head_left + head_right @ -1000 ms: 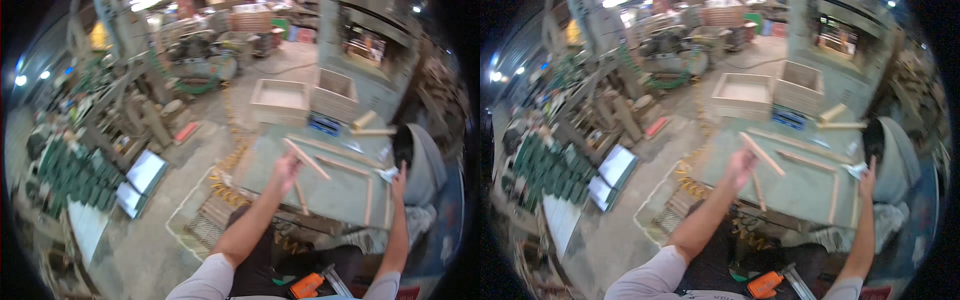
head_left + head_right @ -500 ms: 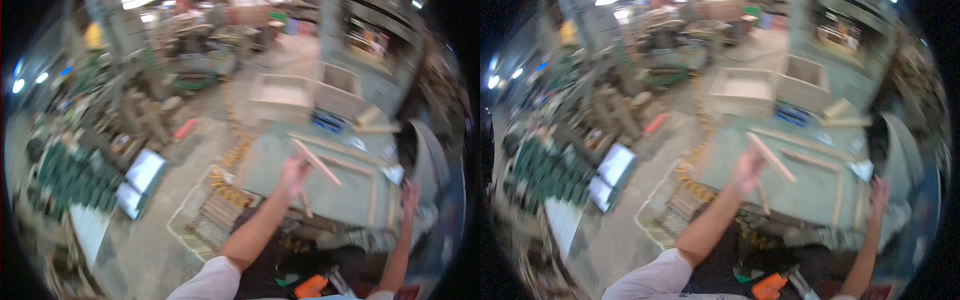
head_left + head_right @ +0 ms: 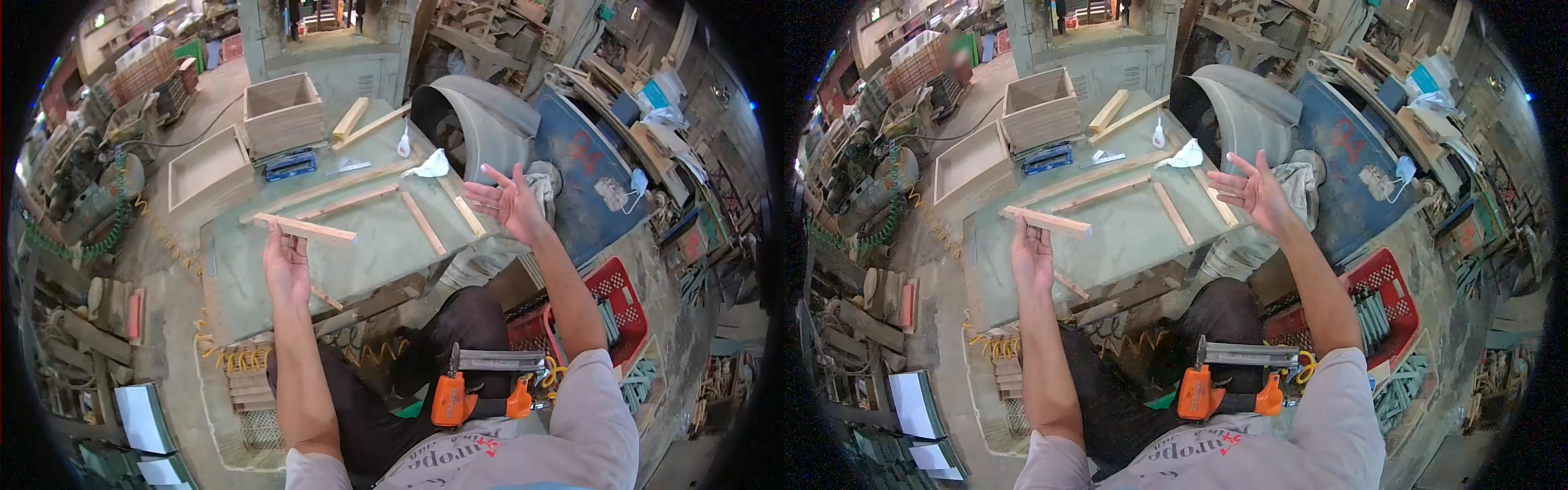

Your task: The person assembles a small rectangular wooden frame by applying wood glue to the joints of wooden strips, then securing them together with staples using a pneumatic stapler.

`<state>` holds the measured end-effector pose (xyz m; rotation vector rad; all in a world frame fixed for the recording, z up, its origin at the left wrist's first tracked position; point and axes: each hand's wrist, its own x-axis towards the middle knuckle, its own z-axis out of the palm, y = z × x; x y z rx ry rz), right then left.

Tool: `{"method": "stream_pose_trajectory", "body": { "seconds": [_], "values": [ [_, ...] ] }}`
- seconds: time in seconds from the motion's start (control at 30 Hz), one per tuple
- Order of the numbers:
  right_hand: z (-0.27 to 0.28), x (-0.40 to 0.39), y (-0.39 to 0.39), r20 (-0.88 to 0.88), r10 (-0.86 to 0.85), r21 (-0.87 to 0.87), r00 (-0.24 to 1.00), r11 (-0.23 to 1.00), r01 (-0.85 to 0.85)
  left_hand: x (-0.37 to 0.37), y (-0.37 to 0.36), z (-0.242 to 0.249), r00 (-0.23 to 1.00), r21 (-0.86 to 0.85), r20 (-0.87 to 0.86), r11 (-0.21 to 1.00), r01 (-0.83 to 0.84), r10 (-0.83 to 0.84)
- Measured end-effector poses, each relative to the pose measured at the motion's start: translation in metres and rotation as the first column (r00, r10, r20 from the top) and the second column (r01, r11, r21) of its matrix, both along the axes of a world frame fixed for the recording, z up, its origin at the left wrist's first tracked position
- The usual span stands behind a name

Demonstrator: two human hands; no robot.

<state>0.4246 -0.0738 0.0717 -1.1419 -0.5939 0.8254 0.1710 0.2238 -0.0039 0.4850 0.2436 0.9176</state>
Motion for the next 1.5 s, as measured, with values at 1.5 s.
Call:
{"method": "stream_pose_trajectory", "body": {
  "seconds": [1.5],
  "values": [
    [-0.056, -0.132, 0.158, 0.637, 0.280, -0.271, 0.719, 0.954, -0.131, 0.002, -0.042, -0.006, 0.811, 0.304, -0.578, 0.947, 0.108, 0.093]
  ]
}}
